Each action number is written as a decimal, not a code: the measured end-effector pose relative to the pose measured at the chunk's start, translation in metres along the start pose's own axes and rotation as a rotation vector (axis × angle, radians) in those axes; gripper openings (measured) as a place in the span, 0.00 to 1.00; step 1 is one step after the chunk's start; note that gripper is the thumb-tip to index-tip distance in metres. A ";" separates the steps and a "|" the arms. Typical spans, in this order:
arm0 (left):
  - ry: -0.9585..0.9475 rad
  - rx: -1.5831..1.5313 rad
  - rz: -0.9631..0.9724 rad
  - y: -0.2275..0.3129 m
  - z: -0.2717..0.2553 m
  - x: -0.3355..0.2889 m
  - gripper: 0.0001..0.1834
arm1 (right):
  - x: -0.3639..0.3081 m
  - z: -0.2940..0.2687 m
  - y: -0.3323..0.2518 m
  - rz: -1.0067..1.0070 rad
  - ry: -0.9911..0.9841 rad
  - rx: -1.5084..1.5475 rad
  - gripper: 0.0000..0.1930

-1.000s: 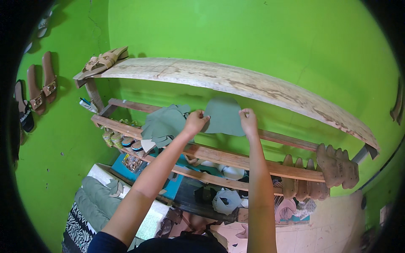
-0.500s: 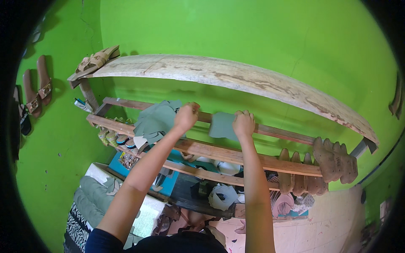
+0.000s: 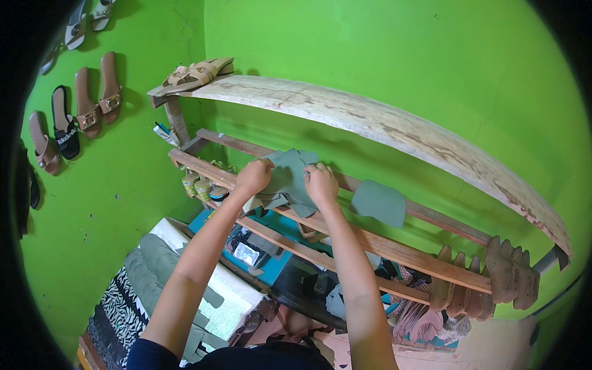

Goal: Organize and stack various pre-cut fabric and leather components for shoe manufacturing.

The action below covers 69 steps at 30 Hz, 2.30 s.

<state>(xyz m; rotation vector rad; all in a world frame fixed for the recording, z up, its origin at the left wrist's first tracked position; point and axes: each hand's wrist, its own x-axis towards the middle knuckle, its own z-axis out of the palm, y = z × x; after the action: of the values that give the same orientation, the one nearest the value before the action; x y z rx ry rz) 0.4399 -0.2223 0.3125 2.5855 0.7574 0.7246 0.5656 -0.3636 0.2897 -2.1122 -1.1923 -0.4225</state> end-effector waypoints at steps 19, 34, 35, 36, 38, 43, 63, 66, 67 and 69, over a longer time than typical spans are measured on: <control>0.098 -0.035 -0.087 -0.040 -0.009 -0.003 0.14 | 0.039 0.033 -0.014 0.168 -0.004 -0.194 0.08; 0.301 -0.370 0.060 -0.032 -0.004 0.012 0.26 | 0.062 -0.013 -0.034 0.148 -0.290 0.668 0.14; 0.297 -0.457 0.063 -0.028 -0.005 0.012 0.28 | 0.061 -0.020 -0.036 0.197 -0.252 0.739 0.16; 0.292 -0.458 0.066 -0.025 -0.008 0.012 0.28 | 0.063 -0.021 -0.031 0.202 -0.248 0.738 0.16; -0.082 -0.654 -0.027 -0.014 -0.018 0.010 0.22 | 0.065 -0.030 -0.020 0.323 -0.172 0.958 0.17; -0.134 -0.991 -0.022 0.019 -0.009 0.018 0.15 | 0.055 -0.054 0.017 0.418 -0.213 1.252 0.20; -0.229 -0.650 0.122 0.155 0.149 0.044 0.14 | -0.032 -0.142 0.175 0.522 0.194 0.224 0.19; 0.026 -0.298 0.397 0.168 0.151 0.029 0.18 | -0.047 -0.143 0.181 0.331 0.149 -0.142 0.17; -0.011 -0.135 0.537 0.168 0.147 0.025 0.19 | -0.049 -0.143 0.177 0.179 0.057 -0.242 0.15; -0.051 0.029 0.670 0.168 0.140 0.020 0.20 | -0.050 -0.141 0.167 0.218 -0.088 -0.268 0.14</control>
<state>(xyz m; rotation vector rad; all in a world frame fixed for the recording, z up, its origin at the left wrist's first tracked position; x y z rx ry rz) 0.5996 -0.3704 0.2837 2.8745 -0.1457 0.8172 0.6869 -0.5524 0.2988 -2.4842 -0.9816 -0.4114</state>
